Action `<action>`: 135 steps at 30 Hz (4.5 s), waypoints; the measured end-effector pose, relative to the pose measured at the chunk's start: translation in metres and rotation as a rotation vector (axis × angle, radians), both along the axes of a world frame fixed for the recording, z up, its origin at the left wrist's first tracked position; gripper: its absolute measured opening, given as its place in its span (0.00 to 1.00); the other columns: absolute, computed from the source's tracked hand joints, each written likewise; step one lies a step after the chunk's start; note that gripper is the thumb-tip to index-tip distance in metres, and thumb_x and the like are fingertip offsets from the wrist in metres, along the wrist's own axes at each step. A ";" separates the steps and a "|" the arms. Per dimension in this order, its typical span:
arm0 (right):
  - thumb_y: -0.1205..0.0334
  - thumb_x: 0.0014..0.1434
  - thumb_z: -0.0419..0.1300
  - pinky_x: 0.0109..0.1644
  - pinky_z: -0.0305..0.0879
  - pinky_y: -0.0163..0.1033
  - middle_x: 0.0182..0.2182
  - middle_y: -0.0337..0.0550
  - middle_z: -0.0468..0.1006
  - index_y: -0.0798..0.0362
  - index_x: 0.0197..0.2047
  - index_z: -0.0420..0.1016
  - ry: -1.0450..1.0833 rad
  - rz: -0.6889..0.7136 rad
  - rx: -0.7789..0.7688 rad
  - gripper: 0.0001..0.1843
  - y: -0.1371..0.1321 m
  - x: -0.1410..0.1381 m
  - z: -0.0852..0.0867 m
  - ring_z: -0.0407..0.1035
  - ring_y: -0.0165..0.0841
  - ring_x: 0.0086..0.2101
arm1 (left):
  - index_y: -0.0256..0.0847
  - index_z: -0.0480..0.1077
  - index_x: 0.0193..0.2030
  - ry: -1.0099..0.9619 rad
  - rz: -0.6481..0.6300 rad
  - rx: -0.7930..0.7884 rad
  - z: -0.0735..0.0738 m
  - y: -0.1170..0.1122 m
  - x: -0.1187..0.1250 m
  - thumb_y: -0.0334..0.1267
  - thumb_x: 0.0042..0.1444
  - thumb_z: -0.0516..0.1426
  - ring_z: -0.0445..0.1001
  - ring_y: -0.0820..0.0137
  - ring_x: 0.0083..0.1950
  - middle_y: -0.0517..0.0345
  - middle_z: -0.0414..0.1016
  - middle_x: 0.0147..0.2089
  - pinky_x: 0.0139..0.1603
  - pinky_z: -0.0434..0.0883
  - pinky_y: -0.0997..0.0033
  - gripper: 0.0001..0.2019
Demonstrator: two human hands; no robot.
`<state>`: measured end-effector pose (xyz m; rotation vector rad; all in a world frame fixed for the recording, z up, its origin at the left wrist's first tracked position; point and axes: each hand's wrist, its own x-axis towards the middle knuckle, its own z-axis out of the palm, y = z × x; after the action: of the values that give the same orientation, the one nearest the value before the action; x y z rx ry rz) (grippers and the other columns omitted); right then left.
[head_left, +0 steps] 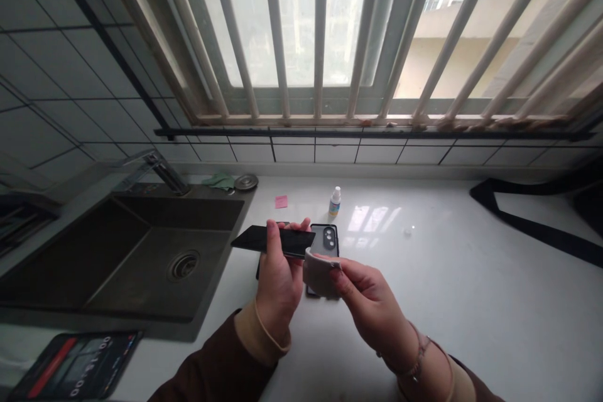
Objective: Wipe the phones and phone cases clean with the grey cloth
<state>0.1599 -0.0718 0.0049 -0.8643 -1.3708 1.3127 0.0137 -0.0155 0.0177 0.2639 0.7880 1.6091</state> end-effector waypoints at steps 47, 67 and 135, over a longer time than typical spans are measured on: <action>0.79 0.60 0.60 0.67 0.78 0.50 0.60 0.46 0.83 0.50 0.58 0.82 -0.577 -0.159 0.865 0.26 0.020 0.021 0.009 0.77 0.43 0.62 | 0.35 0.77 0.44 0.068 -0.618 -0.168 -0.004 -0.001 -0.001 0.49 0.68 0.64 0.79 0.70 0.34 0.51 0.80 0.37 0.37 0.76 0.73 0.16; 0.47 0.68 0.66 0.33 0.79 0.35 0.35 0.49 0.88 0.55 0.42 0.84 0.324 -0.268 -0.324 0.18 0.023 0.021 0.009 0.82 0.36 0.32 | 0.21 0.78 0.57 -0.166 -0.650 -0.111 0.012 0.002 -0.012 0.50 0.74 0.52 0.84 0.51 0.55 0.28 0.82 0.55 0.60 0.79 0.53 0.28; 0.70 0.75 0.52 0.77 0.60 0.60 0.71 0.49 0.70 0.48 0.73 0.71 -0.750 -0.221 0.560 0.27 0.026 0.019 -0.005 0.64 0.46 0.71 | 0.37 0.71 0.69 -0.094 -1.120 -0.208 -0.027 -0.005 -0.003 0.66 0.71 0.49 0.86 0.53 0.41 0.40 0.85 0.45 0.48 0.80 0.54 0.37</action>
<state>0.1793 -0.0456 -0.0003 -1.1107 -2.0115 0.3714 0.0110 -0.0209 -0.0090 0.3827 0.5524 0.4776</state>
